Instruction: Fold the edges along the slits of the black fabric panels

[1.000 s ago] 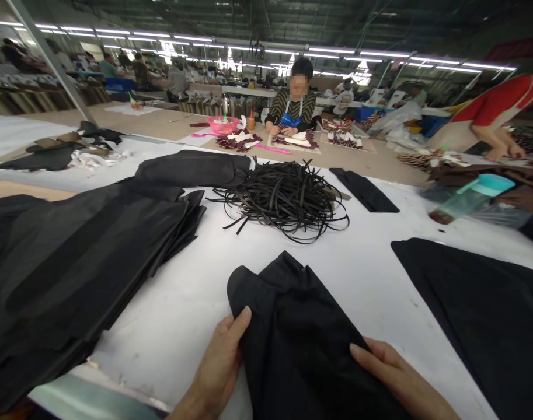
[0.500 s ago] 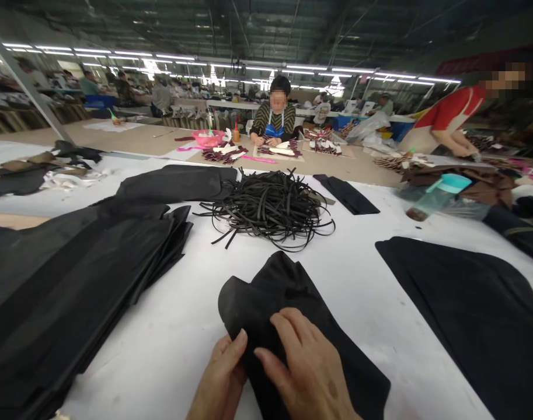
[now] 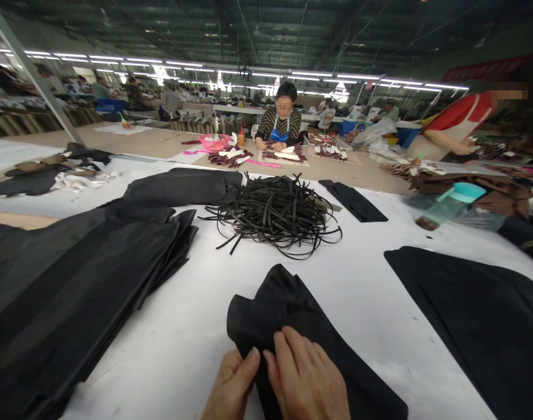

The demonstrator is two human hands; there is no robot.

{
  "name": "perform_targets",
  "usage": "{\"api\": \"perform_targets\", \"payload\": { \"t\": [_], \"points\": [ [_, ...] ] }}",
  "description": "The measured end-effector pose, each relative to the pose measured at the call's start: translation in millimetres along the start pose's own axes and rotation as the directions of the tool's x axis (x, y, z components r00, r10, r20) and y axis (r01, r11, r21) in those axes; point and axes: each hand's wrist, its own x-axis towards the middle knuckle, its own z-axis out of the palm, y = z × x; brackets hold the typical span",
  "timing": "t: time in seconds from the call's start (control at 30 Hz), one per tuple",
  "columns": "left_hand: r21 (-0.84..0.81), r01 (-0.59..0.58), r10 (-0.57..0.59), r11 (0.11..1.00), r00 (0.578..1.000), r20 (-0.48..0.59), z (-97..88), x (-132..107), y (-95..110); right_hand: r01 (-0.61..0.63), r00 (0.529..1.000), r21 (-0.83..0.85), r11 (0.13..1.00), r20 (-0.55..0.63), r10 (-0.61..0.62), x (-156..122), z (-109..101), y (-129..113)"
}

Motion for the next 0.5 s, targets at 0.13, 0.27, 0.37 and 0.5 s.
{"api": "perform_targets", "payload": {
  "t": [0.13, 0.27, 0.37, 0.5],
  "points": [
    [0.041, -0.008, 0.012, 0.999, 0.994, -0.107, -7.6, 0, -4, 0.021, 1.0, -0.026, 0.999, 0.009, -0.02, -6, 2, 0],
    [0.097, -0.016, 0.027, 0.995, 0.994, -0.108, -10.0, -2, -2, 0.054, 0.998, -0.034, 0.998, 0.023, -0.053, -7, -2, 4],
    [0.277, -0.017, 0.06, 0.961, 0.988, -0.145, -12.6, -5, -1, 0.038, 0.998, -0.009, 0.999, 0.052, -0.037, -3, -5, 5],
    [0.28, -0.033, 0.068, 0.96, 0.991, -0.113, -14.9, -7, -2, -0.039, 0.998, 0.025, 0.999, 0.042, 0.038, 7, -6, 0]
  ]
}}
